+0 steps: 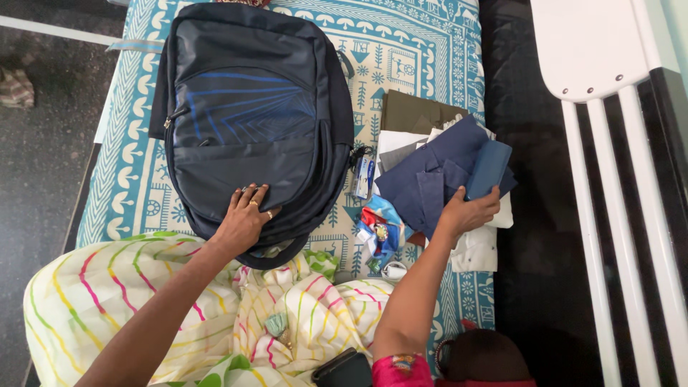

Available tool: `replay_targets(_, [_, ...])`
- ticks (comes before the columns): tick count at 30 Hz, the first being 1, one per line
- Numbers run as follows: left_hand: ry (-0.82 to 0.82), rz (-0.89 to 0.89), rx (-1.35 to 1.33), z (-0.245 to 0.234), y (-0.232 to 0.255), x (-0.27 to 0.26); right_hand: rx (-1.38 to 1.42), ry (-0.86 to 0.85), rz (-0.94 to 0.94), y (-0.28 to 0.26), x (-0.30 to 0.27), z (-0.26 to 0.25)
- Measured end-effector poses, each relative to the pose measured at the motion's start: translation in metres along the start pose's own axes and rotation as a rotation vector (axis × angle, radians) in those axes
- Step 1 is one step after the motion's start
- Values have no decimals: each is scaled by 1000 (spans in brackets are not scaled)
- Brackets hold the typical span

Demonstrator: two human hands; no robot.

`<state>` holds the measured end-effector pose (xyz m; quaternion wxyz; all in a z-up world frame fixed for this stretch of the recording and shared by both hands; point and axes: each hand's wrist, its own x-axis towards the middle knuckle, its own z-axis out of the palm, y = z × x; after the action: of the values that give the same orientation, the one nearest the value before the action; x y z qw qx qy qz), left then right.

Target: The person wipes a closed laptop with a cloth, places it into a backpack, then adds a small box and folded clothes into the bag. The person also wipes the exterior of the backpack with the cloth.

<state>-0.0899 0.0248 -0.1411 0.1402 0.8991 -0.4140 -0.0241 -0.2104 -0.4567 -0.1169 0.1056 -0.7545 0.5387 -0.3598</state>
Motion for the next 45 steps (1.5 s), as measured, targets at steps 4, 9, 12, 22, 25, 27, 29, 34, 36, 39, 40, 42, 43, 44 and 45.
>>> replay_targets(4, [1,-12,9,-1,0,1,702,-90,246,-10,3,-15])
replay_targets(9, [-16,-16,-3,0,1,1,1505,-699,468,-18,-9,-43])
replay_targets(12, [-20,-14,3,-1,1,1,1445,-844,458,-30,-25,-24])
replay_targets(22, [-8,-10,9,-5,3,1,792,-580,124,-66,-97,57])
replay_targets(25, [-30,-20,17,-5,3,1,571,-472,-81,-72,-113,67])
replay_targets(27, [-15,-12,9,-5,2,1,477,-469,-166,-73,-119,72])
replay_targets(29, [-9,-8,10,-4,2,1,413,-491,-262,-73,-122,74])
replay_targets(34, [-10,-11,10,-1,2,0,199,-628,-232,-77,-127,70])
replay_targets(36, [-1,-8,11,-1,1,0,144,-650,-232,-83,-129,66])
replay_targets(39, [-17,-13,14,-1,2,0,61,-701,-243,-87,-128,58])
replay_targets(40, [-27,-16,15,-1,2,0,35,-728,-246,-88,-127,56])
replay_targets(42, [-17,-13,21,-1,2,0,25,-661,-279,-88,-122,50])
replay_targets(43, [-11,-11,23,-1,2,1,40,-565,-311,-87,-117,47])
replay_targets(44, [-14,-10,25,-1,2,1,54,-469,-342,-86,-111,43])
replay_targets(45, [-19,-11,27,-1,2,1,45,-379,-344,-82,-104,38])
